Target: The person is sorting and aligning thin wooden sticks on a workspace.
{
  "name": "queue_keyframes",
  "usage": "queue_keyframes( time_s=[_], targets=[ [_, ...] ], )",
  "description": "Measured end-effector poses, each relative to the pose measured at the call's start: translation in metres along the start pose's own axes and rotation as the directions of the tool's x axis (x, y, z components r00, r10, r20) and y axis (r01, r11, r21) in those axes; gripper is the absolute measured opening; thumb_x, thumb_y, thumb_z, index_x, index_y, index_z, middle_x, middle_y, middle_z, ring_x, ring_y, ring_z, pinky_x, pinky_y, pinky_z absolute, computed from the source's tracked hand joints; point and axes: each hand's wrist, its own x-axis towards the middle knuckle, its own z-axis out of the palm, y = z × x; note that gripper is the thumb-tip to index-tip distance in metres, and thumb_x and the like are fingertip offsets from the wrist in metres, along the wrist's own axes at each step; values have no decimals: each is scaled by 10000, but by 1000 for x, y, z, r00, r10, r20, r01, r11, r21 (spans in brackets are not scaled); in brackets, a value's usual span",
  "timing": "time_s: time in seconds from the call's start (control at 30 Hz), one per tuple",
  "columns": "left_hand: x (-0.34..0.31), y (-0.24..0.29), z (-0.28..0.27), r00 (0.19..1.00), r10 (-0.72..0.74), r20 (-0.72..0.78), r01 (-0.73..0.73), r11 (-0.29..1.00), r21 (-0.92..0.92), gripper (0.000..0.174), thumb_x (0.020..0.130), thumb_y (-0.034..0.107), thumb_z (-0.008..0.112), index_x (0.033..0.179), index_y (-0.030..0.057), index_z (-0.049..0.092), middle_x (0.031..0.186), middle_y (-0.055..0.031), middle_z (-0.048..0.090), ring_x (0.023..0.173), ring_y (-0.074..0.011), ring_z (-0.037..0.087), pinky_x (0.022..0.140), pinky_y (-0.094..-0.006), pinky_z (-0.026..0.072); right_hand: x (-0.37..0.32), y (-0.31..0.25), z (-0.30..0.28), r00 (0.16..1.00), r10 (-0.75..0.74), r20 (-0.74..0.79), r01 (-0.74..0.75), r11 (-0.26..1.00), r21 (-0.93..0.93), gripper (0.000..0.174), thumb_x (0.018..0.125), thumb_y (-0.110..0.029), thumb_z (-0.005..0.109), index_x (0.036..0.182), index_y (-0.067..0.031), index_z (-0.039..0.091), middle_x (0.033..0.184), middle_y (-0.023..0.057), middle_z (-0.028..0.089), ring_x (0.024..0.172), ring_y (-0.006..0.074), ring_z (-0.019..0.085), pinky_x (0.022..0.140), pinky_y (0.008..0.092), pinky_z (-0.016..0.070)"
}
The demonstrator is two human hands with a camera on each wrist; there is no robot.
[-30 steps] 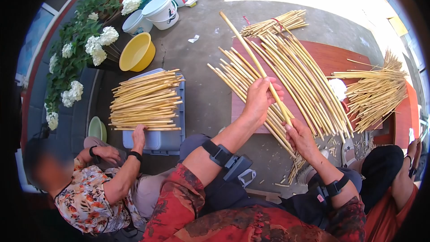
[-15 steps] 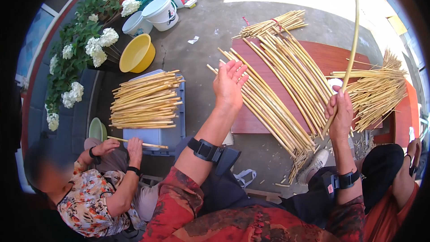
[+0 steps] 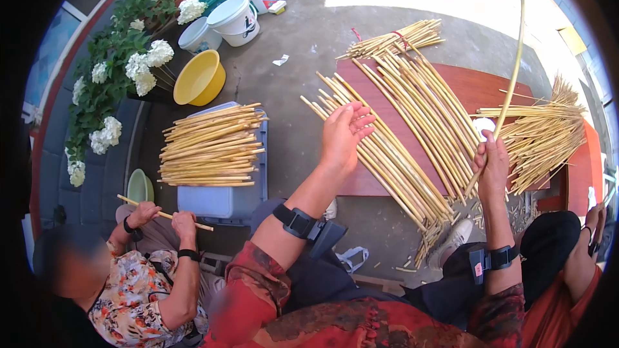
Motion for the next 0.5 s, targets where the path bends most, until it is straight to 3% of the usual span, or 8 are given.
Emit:
queue_keyframes(
  time_s=[0.03,0.07,0.13,0.17,0.23,0.33,0.43,0.5],
  targets=[
    [-3,0,3,995,63,82,-65,998,20,248,888,170,359,1006,-23,460,891,-109,530,753,-176,562,649,-285,473,-6,1,12,991,70,117,-19,918,-396,202,878,-217,443,968,-44,496,590,-21,406,485,22,374,405,165,312],
    [-7,2,5,979,125,163,-132,991,35,246,891,170,356,996,-24,462,869,-105,531,719,-166,566,632,-275,476,4,34,5,898,-238,370,431,643,-633,180,867,-207,464,940,-52,520,584,-25,415,448,29,362,380,173,293],
    [-13,7,10,966,169,198,-177,984,28,249,895,182,356,981,-23,471,854,-100,529,692,-146,563,613,-255,473,7,41,7,686,-411,600,710,198,-676,162,864,-182,467,929,-48,532,591,-30,418,428,26,345,367,172,277],
    [-15,9,11,955,180,235,-195,980,41,249,896,182,353,975,-21,475,853,-99,529,691,-143,561,613,-253,472,6,34,12,684,-408,605,712,195,-674,162,864,-182,467,929,-48,532,591,-30,418,428,26,345,367,172,277],
    [-14,10,10,943,191,274,-216,974,64,249,897,183,350,963,-18,483,846,-94,526,680,-131,554,605,-244,468,6,13,26,993,-24,112,65,925,-374,175,872,-187,451,956,-52,522,592,-29,422,441,19,350,369,165,280],
    [-13,7,7,962,137,236,-143,990,9,246,896,178,349,962,-19,482,842,-96,526,676,-132,552,597,-244,464,11,15,39,987,-151,-49,149,988,-43,204,885,-195,416,1000,-44,491,585,-27,412,437,18,332,357,161,266],
    [-17,10,8,976,104,190,-113,993,37,242,894,169,344,961,-18,482,841,-99,530,674,-134,550,595,-238,460,5,38,49,917,113,384,166,765,-622,195,859,-151,461,957,3,528,640,12,481,547,83,440,518,218,388],
    [-20,13,6,977,118,178,-131,990,61,240,892,167,347,963,-17,485,841,-96,534,674,-131,548,591,-231,457,0,42,58,927,132,352,103,811,-576,185,849,-137,478,950,6,539,661,7,494,580,87,452,554,215,384]
  ],
)
